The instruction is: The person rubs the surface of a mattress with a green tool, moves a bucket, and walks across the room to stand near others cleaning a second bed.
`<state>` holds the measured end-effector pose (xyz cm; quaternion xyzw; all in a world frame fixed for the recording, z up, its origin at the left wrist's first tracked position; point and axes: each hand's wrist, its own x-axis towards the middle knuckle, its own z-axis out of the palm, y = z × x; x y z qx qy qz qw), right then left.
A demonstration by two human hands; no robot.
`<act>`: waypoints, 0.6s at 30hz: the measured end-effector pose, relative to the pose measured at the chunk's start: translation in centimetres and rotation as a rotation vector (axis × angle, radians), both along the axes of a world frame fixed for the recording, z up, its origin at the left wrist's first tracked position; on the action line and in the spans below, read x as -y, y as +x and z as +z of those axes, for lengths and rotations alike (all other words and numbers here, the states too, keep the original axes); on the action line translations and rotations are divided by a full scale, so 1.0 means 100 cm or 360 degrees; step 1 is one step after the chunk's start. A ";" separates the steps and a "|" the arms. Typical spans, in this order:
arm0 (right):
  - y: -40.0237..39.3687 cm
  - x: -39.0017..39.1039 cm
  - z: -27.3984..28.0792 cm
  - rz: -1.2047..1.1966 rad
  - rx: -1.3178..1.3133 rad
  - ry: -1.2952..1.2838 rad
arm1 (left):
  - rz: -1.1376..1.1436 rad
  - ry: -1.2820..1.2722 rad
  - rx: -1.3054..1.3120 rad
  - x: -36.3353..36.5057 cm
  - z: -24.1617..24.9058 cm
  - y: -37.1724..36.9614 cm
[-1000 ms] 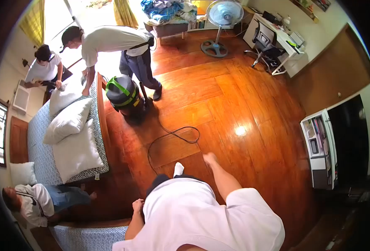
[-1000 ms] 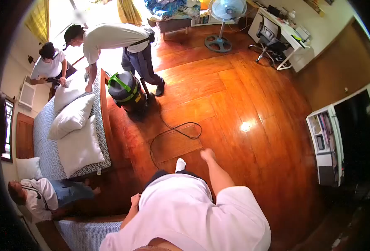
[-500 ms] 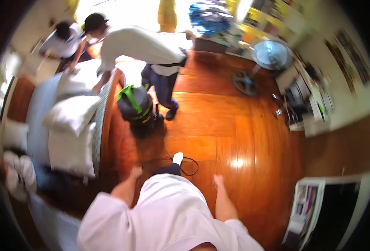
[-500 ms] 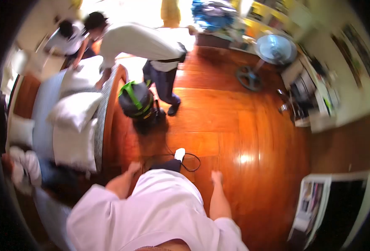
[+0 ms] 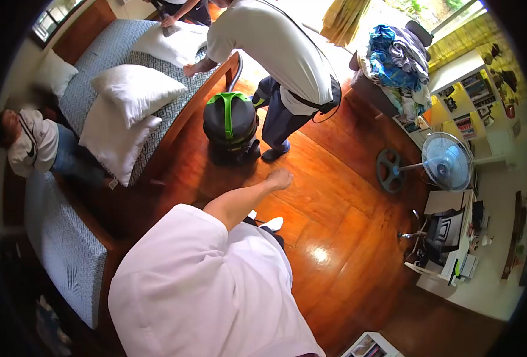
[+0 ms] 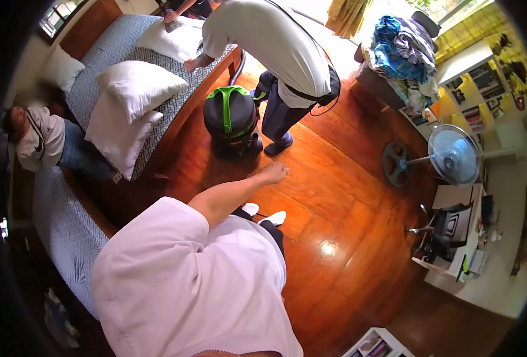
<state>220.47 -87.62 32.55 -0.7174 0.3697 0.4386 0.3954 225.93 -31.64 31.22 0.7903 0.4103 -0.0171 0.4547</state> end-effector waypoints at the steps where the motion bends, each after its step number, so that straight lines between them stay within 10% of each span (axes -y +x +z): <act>1: 0.015 -0.004 -0.003 0.0041 0.0001 0.0012 | 0.0023 -0.0008 -0.0003 0.005 0.000 -0.004; 5: 0.090 -0.023 -0.014 0.0217 0.0051 0.0117 | -0.0219 0.0092 -0.0479 0.015 -0.016 -0.061; 7: 0.138 -0.042 -0.025 0.0314 0.0050 0.0122 | 0.0553 -0.0206 -0.0641 0.032 -0.022 -0.114; 18: 0.336 -0.107 -0.051 0.0296 0.0382 -0.0045 | 0.1184 -0.0271 -0.1085 0.115 -0.079 -0.291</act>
